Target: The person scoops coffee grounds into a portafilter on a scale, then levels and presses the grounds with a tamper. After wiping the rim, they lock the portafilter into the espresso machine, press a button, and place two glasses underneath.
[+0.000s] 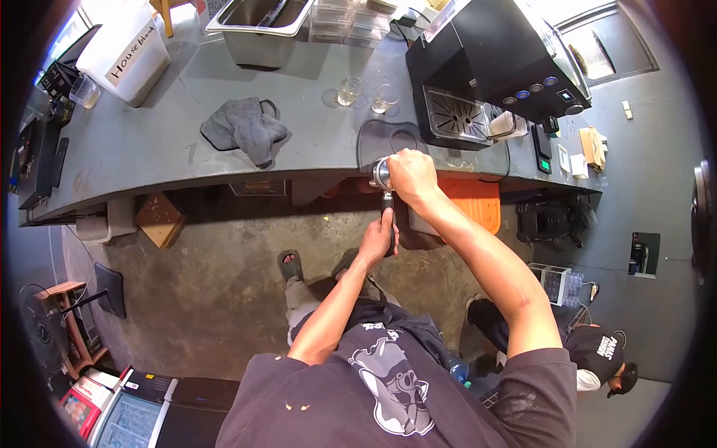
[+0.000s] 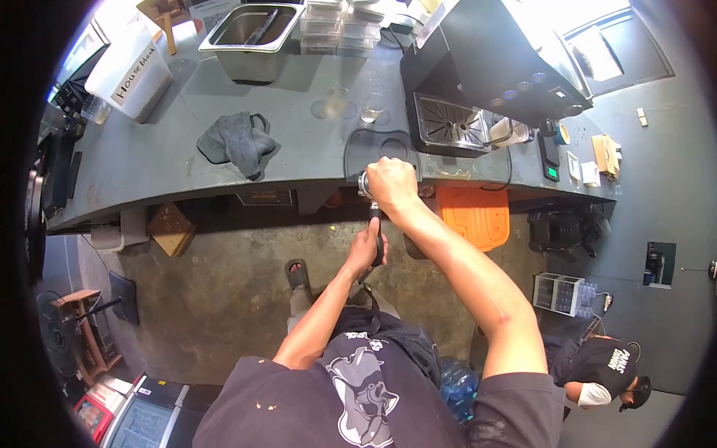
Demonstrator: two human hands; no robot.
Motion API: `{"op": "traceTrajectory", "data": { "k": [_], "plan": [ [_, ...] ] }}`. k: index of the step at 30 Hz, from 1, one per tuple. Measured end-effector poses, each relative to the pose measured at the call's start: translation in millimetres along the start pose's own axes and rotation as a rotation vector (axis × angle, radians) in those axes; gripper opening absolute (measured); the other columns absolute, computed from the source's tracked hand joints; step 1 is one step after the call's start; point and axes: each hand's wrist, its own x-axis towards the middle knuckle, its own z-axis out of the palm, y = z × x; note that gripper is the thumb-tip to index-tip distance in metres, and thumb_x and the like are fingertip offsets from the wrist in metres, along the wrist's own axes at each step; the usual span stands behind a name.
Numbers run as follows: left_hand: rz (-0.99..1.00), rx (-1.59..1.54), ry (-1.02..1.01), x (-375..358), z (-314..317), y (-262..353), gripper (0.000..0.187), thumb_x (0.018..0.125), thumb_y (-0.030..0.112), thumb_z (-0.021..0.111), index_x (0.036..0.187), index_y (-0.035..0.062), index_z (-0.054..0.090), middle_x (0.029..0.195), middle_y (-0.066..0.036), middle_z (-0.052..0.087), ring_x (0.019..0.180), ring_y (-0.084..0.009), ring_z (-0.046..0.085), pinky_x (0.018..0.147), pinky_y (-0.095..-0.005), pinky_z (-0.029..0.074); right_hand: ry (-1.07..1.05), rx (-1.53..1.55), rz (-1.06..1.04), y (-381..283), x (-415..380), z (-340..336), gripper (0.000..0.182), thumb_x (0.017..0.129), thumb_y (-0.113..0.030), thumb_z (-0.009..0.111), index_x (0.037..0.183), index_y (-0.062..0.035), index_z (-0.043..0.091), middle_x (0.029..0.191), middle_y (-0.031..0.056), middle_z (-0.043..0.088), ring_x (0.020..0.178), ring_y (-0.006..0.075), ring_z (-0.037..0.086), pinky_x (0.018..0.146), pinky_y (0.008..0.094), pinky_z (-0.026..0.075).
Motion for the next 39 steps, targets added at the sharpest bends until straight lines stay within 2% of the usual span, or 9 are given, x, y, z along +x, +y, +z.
{"op": "traceTrajectory", "data": {
  "k": [13,14,16,19,23,27,31,35,39],
  "plan": [
    [0.017,-0.084,-0.043,14.0,0.8,-20.7,0.068,0.103,0.059,0.034,0.081,-0.0011,0.055,0.063,-0.009,0.057,0.045,-0.0208,0.058,0.045,-0.0356,0.051,-0.010,0.002,0.056,0.4,4.7,6.4,0.011,0.068,-0.015,0.076,0.073,-0.0060,0.075,0.078,0.0157,0.073,0.076,0.0313,0.074,0.068,0.0409,0.060],
    [0.015,-0.098,-0.056,14.7,1.3,-18.8,0.068,0.103,0.060,0.034,0.081,-0.0009,0.055,0.063,-0.010,0.057,0.045,-0.0209,0.058,0.045,-0.0356,0.052,0.041,0.030,0.000,5.9,6.0,16.0,0.010,0.074,-0.011,0.068,0.079,-0.0054,0.075,0.081,0.0171,0.073,0.079,0.0308,0.074,0.066,0.0432,0.060],
    [0.021,-0.072,-0.052,8.5,2.3,-12.0,0.069,0.103,0.061,0.032,0.082,-0.0007,0.054,0.063,-0.009,0.057,0.045,-0.0208,0.058,0.045,-0.0351,0.052,0.064,0.169,-0.041,7.0,-8.3,-1.6,0.021,0.073,-0.009,0.070,0.094,-0.0059,0.073,0.092,0.0173,0.072,0.090,0.0315,0.072,0.073,0.0452,0.059],
    [0.034,-0.047,-0.076,9.0,-1.0,-9.8,0.070,0.103,0.061,0.030,0.081,-0.0003,0.055,0.062,-0.009,0.056,0.046,-0.0206,0.059,0.046,-0.0348,0.052,-0.010,0.260,0.000,12.2,-25.7,-31.9,0.058,0.064,-0.011,0.083,0.120,-0.0062,0.066,0.111,0.0186,0.068,0.111,0.0323,0.063,0.093,0.0433,0.053],
    [0.008,-0.039,-0.043,6.2,1.7,-6.3,0.070,0.103,0.062,0.030,0.080,0.0001,0.055,0.062,-0.009,0.056,0.047,-0.0205,0.059,0.046,-0.0349,0.052,-0.059,0.238,-0.128,37.4,-24.2,-32.0,0.047,0.073,-0.019,0.084,0.114,-0.0028,0.068,0.101,0.0211,0.070,0.103,0.0359,0.067,0.089,0.0447,0.054],
    [0.004,-0.065,-0.029,6.6,4.4,-10.0,0.071,0.103,0.063,0.030,0.081,0.0004,0.055,0.062,-0.009,0.056,0.047,-0.0206,0.059,0.047,-0.0346,0.052,-0.134,0.328,0.136,27.0,-20.5,-41.7,0.040,0.078,-0.036,0.082,0.092,0.0003,0.071,0.086,0.0248,0.070,0.089,0.0413,0.070,0.079,0.0465,0.057],
    [-0.003,-0.069,-0.007,10.4,7.1,-13.3,0.071,0.101,0.066,0.031,0.084,0.0009,0.056,0.064,-0.009,0.057,0.047,-0.0210,0.059,0.048,-0.0346,0.052,-0.054,0.359,-0.016,32.7,-23.4,-25.4,0.044,0.079,-0.038,0.080,0.095,0.0003,0.067,0.091,0.0258,0.069,0.093,0.0412,0.069,0.082,0.0467,0.056],
    [-0.018,-0.066,-0.012,11.0,6.2,-12.8,0.073,0.098,0.070,0.033,0.084,0.0018,0.056,0.064,-0.009,0.058,0.047,-0.0220,0.059,0.047,-0.0349,0.052,-0.002,0.444,0.150,30.5,-24.3,-20.0,0.042,0.079,-0.034,0.080,0.103,-0.0012,0.067,0.096,0.0275,0.069,0.098,0.0413,0.068,0.087,0.0487,0.055],
    [-0.044,-0.064,-0.016,16.4,-2.4,-15.8,0.075,0.097,0.072,0.034,0.085,0.0016,0.057,0.059,-0.009,0.058,0.045,-0.0242,0.059,0.045,-0.0357,0.050,0.199,0.533,0.104,53.6,-38.3,-26.4,0.042,0.080,-0.031,0.079,0.110,-0.0035,0.068,0.090,0.0214,0.072,0.087,0.0377,0.071,0.080,0.0434,0.056]
  ]
}}
